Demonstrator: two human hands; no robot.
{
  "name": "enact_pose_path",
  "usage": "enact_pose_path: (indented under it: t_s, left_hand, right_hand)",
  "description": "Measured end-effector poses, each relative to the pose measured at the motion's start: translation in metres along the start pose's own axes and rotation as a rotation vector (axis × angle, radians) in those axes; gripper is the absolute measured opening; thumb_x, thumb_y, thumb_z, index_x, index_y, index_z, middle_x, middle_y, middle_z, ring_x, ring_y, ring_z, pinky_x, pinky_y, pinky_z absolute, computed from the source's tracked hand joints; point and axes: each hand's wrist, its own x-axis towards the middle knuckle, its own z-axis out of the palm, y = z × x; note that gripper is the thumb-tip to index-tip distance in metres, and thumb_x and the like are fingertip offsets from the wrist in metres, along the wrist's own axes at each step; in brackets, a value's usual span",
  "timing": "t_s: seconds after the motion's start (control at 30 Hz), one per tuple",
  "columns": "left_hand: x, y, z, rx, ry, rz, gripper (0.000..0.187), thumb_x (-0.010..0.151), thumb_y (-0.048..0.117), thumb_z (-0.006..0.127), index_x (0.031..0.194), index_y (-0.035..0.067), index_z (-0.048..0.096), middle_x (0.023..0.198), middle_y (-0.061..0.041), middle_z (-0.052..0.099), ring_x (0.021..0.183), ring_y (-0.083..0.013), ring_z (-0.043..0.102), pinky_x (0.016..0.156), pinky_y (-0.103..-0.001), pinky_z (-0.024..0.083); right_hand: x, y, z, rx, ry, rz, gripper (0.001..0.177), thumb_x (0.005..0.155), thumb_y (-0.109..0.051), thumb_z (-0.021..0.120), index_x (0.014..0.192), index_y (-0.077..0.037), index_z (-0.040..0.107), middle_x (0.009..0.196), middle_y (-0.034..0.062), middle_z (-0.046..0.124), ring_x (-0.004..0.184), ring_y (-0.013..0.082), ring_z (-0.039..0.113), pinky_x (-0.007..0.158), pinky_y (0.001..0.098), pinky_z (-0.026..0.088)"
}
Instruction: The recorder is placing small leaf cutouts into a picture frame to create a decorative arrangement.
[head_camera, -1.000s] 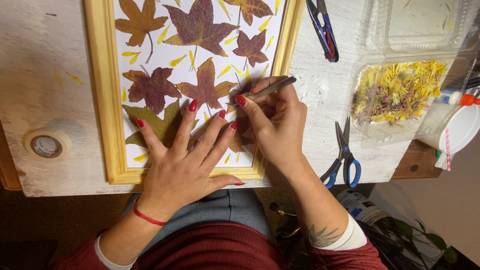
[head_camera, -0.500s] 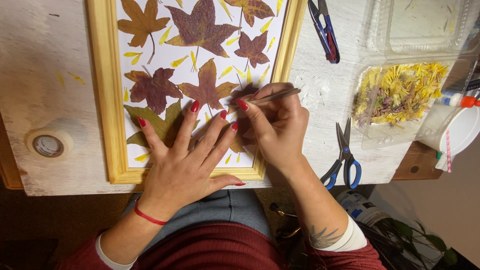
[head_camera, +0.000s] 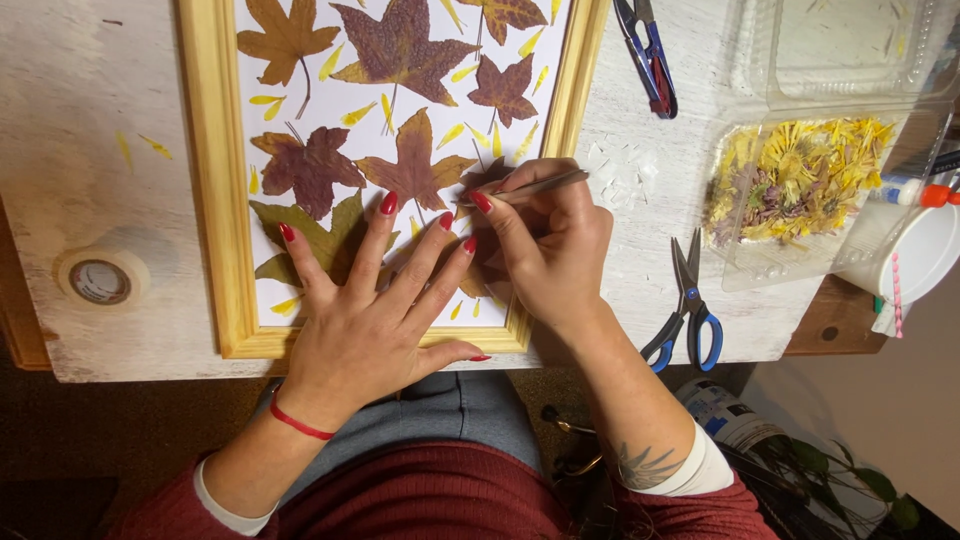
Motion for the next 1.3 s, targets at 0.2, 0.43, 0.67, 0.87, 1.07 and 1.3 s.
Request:
enact_pose_path:
  t_s: [0.2, 0.43, 0.67, 0.87, 1.07, 1.3]
  left_hand:
    - [-0.003, -0.001, -0.001, 0.008, 0.038, 0.036, 0.087, 0.092, 0.083, 0.053, 0.150, 0.019, 0.062, 0.162, -0.004, 0.044, 0.154, -0.0375, 0.026, 0.103, -0.089, 0.014]
    - [-0.004, -0.001, -0.004, 0.032, 0.097, 0.136, 0.085, 0.095, 0.079, 0.056, 0.147, 0.012, 0.063, 0.157, -0.009, 0.049, 0.149, -0.0376, 0.038, 0.108, -0.084, 0.019]
    - [-0.016, 0.003, -0.001, 0.020, 0.140, 0.232, 0.074, 0.097, 0.071, 0.065, 0.136, 0.008, 0.070, 0.142, -0.008, 0.063, 0.141, -0.0327, 0.049, 0.114, -0.078, 0.023]
    - [-0.012, 0.044, 0.014, -0.071, 0.151, 0.381, 0.069, 0.097, 0.066, 0.069, 0.135, 0.008, 0.070, 0.136, -0.008, 0.065, 0.138, -0.0307, 0.051, 0.111, -0.080, 0.024]
    - [0.013, 0.078, 0.018, -0.062, 0.058, 0.435, 0.062, 0.093, 0.058, 0.071, 0.132, 0.010, 0.069, 0.140, -0.007, 0.063, 0.141, -0.0309, 0.050, 0.106, -0.082, 0.024]
    - [0.015, 0.079, 0.029, 0.008, -0.007, 0.492, 0.058, 0.095, 0.056, 0.070, 0.132, 0.010, 0.069, 0.137, -0.006, 0.062, 0.143, -0.0295, 0.047, 0.108, -0.083, 0.025]
  right_hand:
    - [-0.002, 0.002, 0.000, -0.233, 0.000, -0.128, 0.020, 0.098, 0.004, 0.074, 0.109, 0.004, 0.058, 0.099, 0.0115, 0.075, 0.089, 0.0136, 0.078, 0.076, 0.0236, 0.062]
    - [0.001, 0.002, -0.028, 0.379, 0.040, 0.121, 0.026, 0.097, 0.009, 0.070, 0.115, 0.000, 0.053, 0.102, 0.0122, 0.073, 0.083, 0.0104, 0.068, 0.072, 0.0222, 0.054]
    - [-0.038, -0.002, -0.100, 0.506, 0.285, 0.045, 0.024, 0.104, 0.005, 0.068, 0.117, -0.007, 0.053, 0.107, 0.0189, 0.077, 0.063, 0.0061, 0.053, 0.054, 0.0199, 0.039]
    - [-0.092, 0.020, -0.119, 0.407, 0.368, 0.197, 0.014, 0.107, 0.001, 0.062, 0.118, -0.002, 0.054, 0.111, 0.0171, 0.074, 0.093, 0.0142, 0.072, 0.072, 0.0270, 0.059]
    - [-0.121, 0.040, -0.105, 0.447, 0.311, 0.288, 0.021, 0.101, 0.006, 0.064, 0.119, 0.000, 0.055, 0.104, 0.0123, 0.072, 0.091, 0.0147, 0.073, 0.080, 0.0274, 0.061]
    - [-0.109, 0.028, -0.103, 0.181, 0.313, 0.312, 0.023, 0.096, 0.008, 0.073, 0.116, 0.002, 0.061, 0.105, 0.0107, 0.074, 0.093, 0.0119, 0.073, 0.083, 0.0236, 0.059]
